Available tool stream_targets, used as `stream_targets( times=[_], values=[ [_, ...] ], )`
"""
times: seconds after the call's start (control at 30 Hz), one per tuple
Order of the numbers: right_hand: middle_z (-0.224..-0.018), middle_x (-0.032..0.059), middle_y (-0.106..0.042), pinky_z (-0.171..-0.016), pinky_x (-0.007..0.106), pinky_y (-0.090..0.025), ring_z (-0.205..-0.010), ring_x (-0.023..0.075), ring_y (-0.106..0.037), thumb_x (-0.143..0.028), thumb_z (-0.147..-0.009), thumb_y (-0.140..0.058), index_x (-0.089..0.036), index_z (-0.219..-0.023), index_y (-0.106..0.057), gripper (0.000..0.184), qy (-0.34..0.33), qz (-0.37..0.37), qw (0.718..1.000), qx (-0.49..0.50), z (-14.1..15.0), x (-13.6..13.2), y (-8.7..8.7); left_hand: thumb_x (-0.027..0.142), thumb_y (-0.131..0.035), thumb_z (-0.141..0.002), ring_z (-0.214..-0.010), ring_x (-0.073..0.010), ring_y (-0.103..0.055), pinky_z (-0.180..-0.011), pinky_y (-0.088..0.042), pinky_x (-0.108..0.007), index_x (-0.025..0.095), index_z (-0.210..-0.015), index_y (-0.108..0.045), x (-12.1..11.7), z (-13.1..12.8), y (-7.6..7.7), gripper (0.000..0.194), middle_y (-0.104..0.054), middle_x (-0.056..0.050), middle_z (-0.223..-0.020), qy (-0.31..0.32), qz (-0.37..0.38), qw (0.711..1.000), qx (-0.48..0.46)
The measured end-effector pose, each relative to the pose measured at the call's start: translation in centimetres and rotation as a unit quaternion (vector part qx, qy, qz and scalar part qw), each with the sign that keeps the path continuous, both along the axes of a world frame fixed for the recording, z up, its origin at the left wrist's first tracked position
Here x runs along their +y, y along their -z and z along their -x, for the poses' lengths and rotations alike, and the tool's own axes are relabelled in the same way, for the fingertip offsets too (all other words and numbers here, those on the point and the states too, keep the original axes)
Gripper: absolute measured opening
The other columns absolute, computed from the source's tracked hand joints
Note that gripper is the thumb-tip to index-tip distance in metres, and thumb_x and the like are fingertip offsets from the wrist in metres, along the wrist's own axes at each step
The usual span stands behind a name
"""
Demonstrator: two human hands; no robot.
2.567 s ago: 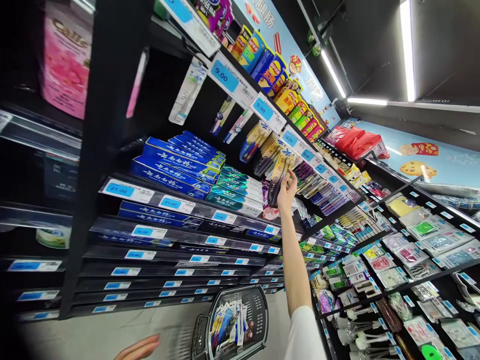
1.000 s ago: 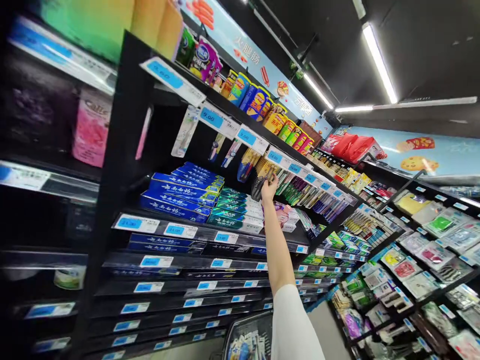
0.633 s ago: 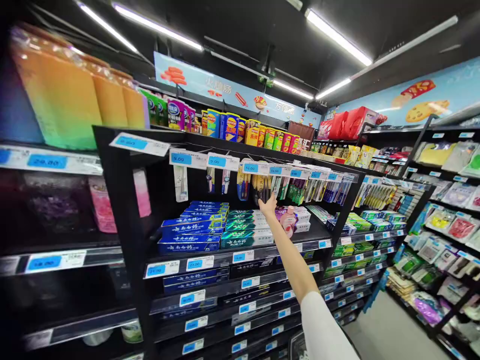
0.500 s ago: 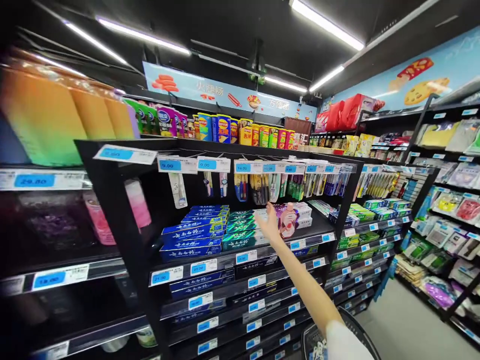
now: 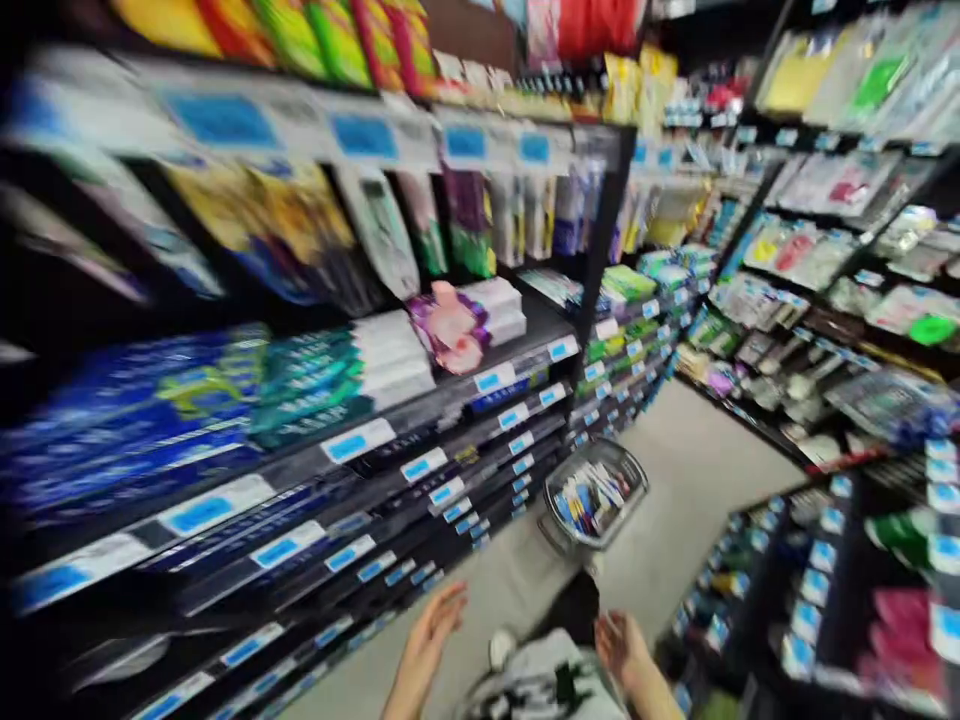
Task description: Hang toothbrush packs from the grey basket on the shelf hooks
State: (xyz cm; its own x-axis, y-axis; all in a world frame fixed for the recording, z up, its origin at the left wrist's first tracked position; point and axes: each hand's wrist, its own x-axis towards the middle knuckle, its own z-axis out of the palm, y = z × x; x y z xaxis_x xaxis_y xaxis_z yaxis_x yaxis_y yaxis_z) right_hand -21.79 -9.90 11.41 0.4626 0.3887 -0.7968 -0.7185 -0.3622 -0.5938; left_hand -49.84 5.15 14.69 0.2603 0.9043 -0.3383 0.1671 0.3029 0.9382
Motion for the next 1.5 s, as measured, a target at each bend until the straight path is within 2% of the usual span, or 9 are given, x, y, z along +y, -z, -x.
stream_targets(
  times=[0.2, 0.53, 0.63, 0.73, 0.9, 1.0, 1.13, 1.3, 1.5],
  values=[
    [-0.077, -0.0022, -0.070, -0.054, 0.019, -0.050, -0.060, 0.0102, -0.066, -0.020, -0.070, -0.065, -0.023, -0.086, -0.056, 0.018, 0.188, 0.033, 0.979, 0.076, -2.6, -0.7, 3.1, 0.058, -0.062, -0.084, -0.116, -0.0305, -0.064, -0.098, -0.051, -0.043, 0.018, -0.118, -0.067, 1.5, -5.7, 0.0, 0.053, -0.069, -0.016, -0.123, 0.113, 0.022, 0.993, 0.004],
    [-0.076, -0.0002, -0.069, -0.050, 0.021, -0.048, -0.056, 0.0123, -0.064, -0.011, -0.074, -0.062, -0.021, -0.089, -0.057, 0.019, 0.254, 0.037, 0.950, 0.176, -6.9, 2.6, 6.6, 0.049, -0.061, -0.090, -0.116, -0.0286, -0.064, -0.089, -0.055, -0.038, 0.019, -0.119, -0.066, 1.5, -14.9, 0.9, 0.042, -0.062, -0.016, -0.133, 0.201, 0.068, 0.977, 0.038],
    [-0.076, -0.0012, -0.067, -0.050, 0.020, -0.048, -0.058, 0.0121, -0.065, -0.012, -0.074, -0.062, -0.021, -0.089, -0.058, 0.018, 0.291, 0.050, 0.941, 0.165, -10.9, 2.9, 7.5, 0.048, -0.059, -0.090, -0.112, -0.0275, -0.065, -0.088, -0.056, -0.038, 0.019, -0.117, -0.067, 2.7, -18.4, 3.1, 0.040, -0.060, -0.016, -0.131, 0.218, 0.075, 0.971, 0.065],
    [-0.074, -0.0036, -0.062, -0.051, 0.019, -0.047, -0.059, 0.0113, -0.064, -0.012, -0.073, -0.061, -0.022, -0.089, -0.057, 0.019, 0.337, 0.065, 0.929, 0.140, -16.1, 2.6, 8.3, 0.044, -0.057, -0.090, -0.109, -0.0260, -0.065, -0.088, -0.056, -0.037, 0.017, -0.117, -0.065, 4.0, -21.2, 7.2, 0.039, -0.056, -0.017, -0.133, 0.223, 0.060, 0.966, 0.116],
    [-0.075, -0.0039, -0.061, -0.053, 0.020, -0.048, -0.065, 0.0122, -0.065, -0.014, -0.070, -0.061, -0.023, -0.087, -0.055, 0.020, 0.395, 0.070, 0.911, 0.095, -26.3, 0.9, 9.1, 0.030, -0.053, -0.085, -0.108, -0.0260, -0.067, -0.097, -0.053, -0.038, 0.014, -0.116, -0.061, 4.6, -22.0, 13.0, 0.036, -0.053, -0.019, -0.135, 0.182, 0.030, 0.932, 0.312],
    [-0.079, -0.0039, -0.061, -0.055, 0.019, -0.049, -0.067, 0.0117, -0.065, -0.017, -0.069, -0.061, -0.023, -0.088, -0.056, 0.021, 0.408, 0.070, 0.908, 0.060, -31.6, -0.2, 9.1, 0.022, -0.053, -0.076, -0.098, -0.0292, -0.071, -0.098, -0.053, -0.047, 0.016, -0.106, -0.061, 4.3, -21.2, 13.8, 0.032, -0.061, -0.016, -0.118, 0.149, 0.046, 0.903, 0.401],
    [-0.079, -0.0048, -0.060, -0.055, 0.018, -0.046, -0.068, 0.0105, -0.062, -0.020, -0.067, -0.060, -0.022, -0.091, -0.058, 0.025, 0.407, 0.087, 0.909, 0.015, -35.9, -0.9, 9.2, 0.017, -0.053, -0.071, -0.094, -0.0317, -0.073, -0.095, -0.056, -0.049, 0.022, -0.099, -0.060, 4.0, -20.9, 13.3, 0.029, -0.066, -0.011, -0.105, 0.155, 0.051, 0.873, 0.460],
    [-0.077, -0.0061, -0.059, -0.057, 0.017, -0.044, -0.067, 0.0095, -0.059, -0.023, -0.064, -0.059, -0.023, -0.092, -0.057, 0.028, 0.401, 0.121, 0.908, -0.019, -36.9, -1.2, 10.9, 0.017, -0.050, -0.076, -0.103, -0.0290, -0.072, -0.097, -0.055, -0.043, 0.029, -0.095, -0.062, 6.0, -23.2, 13.6, 0.026, -0.069, -0.008, -0.110, 0.247, 0.023, 0.854, 0.457],
    [-0.076, -0.0045, -0.059, -0.060, 0.021, -0.048, -0.068, 0.0126, -0.060, -0.031, -0.064, -0.056, -0.025, -0.089, -0.053, 0.026, 0.321, 0.184, 0.929, 0.001, -34.1, -0.5, 14.6, 0.018, -0.047, -0.083, -0.105, -0.0244, -0.071, -0.101, -0.053, -0.039, 0.027, -0.100, -0.065, 10.0, -28.4, 16.0, 0.027, -0.073, -0.006, -0.109, 0.388, 0.017, 0.827, 0.406]
  ],
)
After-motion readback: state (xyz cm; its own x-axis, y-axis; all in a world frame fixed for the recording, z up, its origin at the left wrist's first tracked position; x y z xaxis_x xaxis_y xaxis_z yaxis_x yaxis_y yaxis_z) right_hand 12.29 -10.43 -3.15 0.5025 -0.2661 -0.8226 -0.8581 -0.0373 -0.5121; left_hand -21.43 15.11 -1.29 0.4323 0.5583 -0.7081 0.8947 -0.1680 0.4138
